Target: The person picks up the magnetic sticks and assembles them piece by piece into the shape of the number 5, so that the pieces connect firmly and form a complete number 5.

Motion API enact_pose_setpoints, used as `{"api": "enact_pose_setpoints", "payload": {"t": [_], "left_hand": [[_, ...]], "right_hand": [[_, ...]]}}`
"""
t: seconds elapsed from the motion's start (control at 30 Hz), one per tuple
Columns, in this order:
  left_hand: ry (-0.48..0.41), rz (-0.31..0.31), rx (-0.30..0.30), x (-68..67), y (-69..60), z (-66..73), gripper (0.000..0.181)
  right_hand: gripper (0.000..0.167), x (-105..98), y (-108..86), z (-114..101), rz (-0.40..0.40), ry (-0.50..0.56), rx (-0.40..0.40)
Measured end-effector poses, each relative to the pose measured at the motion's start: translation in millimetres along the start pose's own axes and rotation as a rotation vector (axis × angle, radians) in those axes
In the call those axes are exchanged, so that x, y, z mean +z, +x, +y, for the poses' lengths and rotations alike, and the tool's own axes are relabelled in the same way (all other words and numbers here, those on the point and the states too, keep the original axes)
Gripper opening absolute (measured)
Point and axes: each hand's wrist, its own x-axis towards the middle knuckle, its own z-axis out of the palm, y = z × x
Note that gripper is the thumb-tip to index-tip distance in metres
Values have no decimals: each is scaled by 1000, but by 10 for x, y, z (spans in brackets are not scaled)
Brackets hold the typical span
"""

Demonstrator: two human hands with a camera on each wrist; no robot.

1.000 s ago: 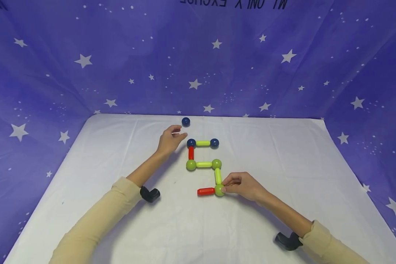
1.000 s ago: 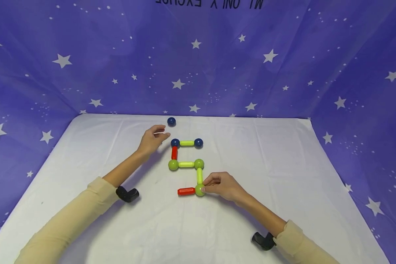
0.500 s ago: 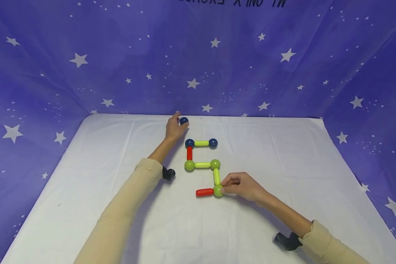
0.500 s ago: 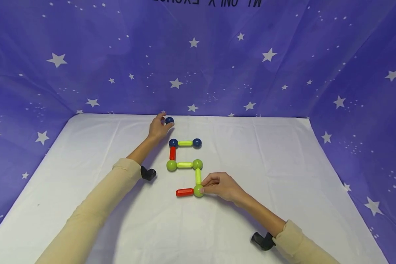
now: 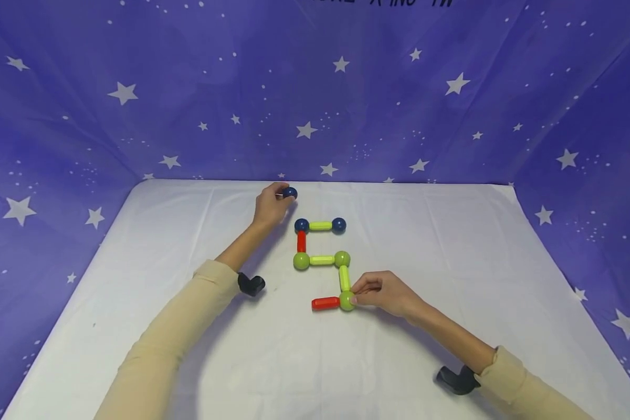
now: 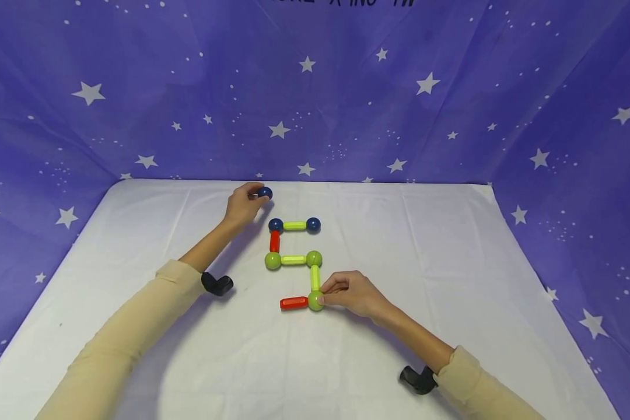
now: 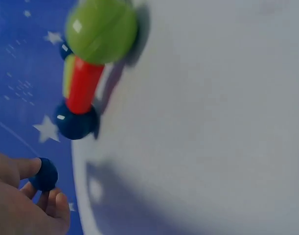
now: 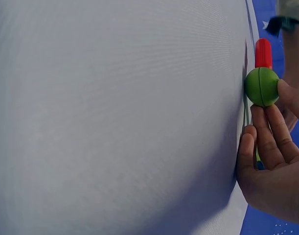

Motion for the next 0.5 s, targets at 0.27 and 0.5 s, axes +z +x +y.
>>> {"api": "enact_pose_setpoints", "payload": {"t": [0.27,0.5], "left_hand": [[-44,-152,18,-413,-597,22,42],[-26,-287,12,-572,-1176,-29,41]], "right_hand": [[19,-16,1,0,5,-3,-17],[20,-3,-8,-14,4,2,-7]]}}
